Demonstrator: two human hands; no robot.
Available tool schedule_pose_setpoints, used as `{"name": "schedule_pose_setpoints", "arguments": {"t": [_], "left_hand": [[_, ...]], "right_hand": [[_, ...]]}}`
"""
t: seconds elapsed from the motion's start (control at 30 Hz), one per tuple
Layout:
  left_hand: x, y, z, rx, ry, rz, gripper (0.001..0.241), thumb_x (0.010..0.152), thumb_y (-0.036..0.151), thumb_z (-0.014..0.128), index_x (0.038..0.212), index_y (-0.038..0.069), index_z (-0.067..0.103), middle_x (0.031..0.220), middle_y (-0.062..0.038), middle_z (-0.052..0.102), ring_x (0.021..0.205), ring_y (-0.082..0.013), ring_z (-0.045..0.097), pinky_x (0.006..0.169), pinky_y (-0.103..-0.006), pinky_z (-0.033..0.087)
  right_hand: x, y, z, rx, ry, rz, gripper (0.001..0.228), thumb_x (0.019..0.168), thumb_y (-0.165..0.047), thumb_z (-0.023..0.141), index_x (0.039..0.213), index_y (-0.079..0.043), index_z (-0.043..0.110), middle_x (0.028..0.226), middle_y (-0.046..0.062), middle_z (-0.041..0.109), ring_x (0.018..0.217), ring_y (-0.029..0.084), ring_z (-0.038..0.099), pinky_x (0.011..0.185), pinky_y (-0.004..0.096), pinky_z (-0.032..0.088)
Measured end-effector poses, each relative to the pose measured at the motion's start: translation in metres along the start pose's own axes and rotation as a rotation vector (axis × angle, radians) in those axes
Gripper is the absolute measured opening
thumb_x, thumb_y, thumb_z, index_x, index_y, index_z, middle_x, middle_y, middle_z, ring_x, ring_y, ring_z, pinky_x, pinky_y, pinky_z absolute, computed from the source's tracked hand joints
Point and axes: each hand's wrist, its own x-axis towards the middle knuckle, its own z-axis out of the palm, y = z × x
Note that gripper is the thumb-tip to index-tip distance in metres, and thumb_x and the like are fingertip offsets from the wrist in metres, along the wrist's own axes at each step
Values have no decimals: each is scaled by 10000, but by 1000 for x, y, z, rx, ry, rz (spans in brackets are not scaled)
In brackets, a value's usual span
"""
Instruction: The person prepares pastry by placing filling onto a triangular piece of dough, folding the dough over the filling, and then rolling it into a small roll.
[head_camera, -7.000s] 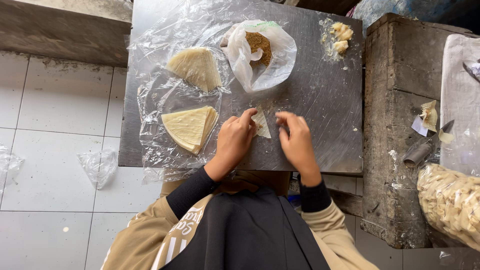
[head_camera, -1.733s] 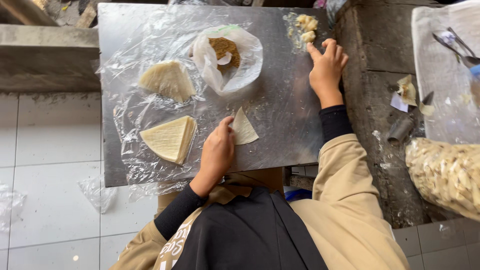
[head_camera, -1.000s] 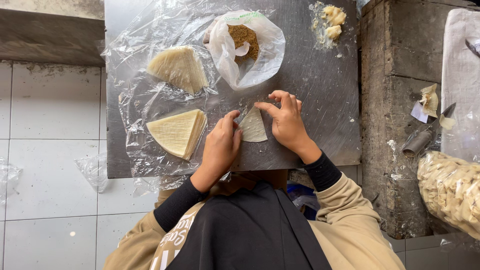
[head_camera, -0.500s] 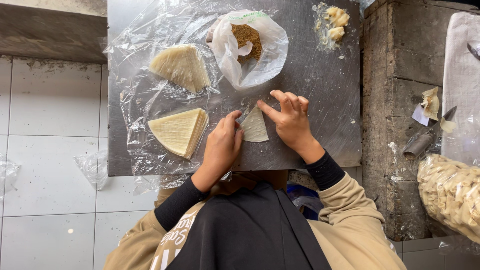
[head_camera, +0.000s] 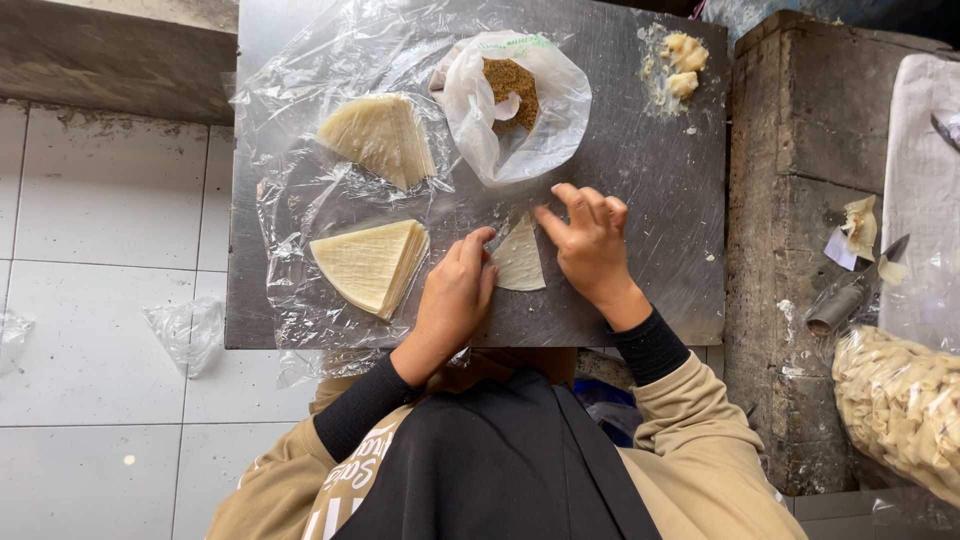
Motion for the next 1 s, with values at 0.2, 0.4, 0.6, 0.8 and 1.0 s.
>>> {"name": "schedule_pose_setpoints", "arguments": {"t": [0.2, 0.4, 0.6, 0.8, 1.0], "left_hand": [[0, -3, 2, 3, -7, -3, 429, 932, 61, 659, 1340, 14, 535, 1052, -182, 696, 919, -357, 707, 778, -421, 556], [0, -1, 1, 9, 1, 0, 438, 919, 63, 658, 1338, 22, 539, 1050, -181, 691, 928, -355, 705, 786, -425, 554], [0, -3, 0, -6, -8, 0, 434, 914, 56, 657, 1332, 30, 542, 1054, -181, 687, 930, -354, 705, 786, -430, 552], [0, -6, 4, 10, -12, 2, 433, 918, 67, 666, 1331, 23, 541, 1032, -173, 695, 913, -349, 707, 776, -420, 557], [1, -5, 2, 6, -1, 21, 440, 915, 62, 667, 1333, 12, 538, 1032, -178, 694, 904, -345, 713, 765, -414, 565]], "right_hand": [[64, 31, 13, 421, 209, 220, 269, 1044, 98, 579, 1254, -51, 659, 1210, 101, 681, 1182, 265, 646, 1023, 401, 529], [134, 30, 63, 418, 34, 311, 380, 856, -31, 785, 1215, -24, 661, 997, 134, 732, 976, 323, 662, 860, 433, 508], [129, 22, 70, 284, 75, 272, 446, 762, -6, 795, 1189, -60, 679, 960, 122, 727, 931, 340, 671, 870, 444, 498], [132, 33, 78, 315, 122, 385, 336, 881, 57, 710, 1197, -38, 649, 935, 110, 720, 839, 265, 710, 735, 389, 558], [149, 29, 111, 110, 265, 255, 325, 887, 87, 666, 1186, -21, 601, 1002, 132, 720, 923, 296, 728, 779, 364, 589]]}}
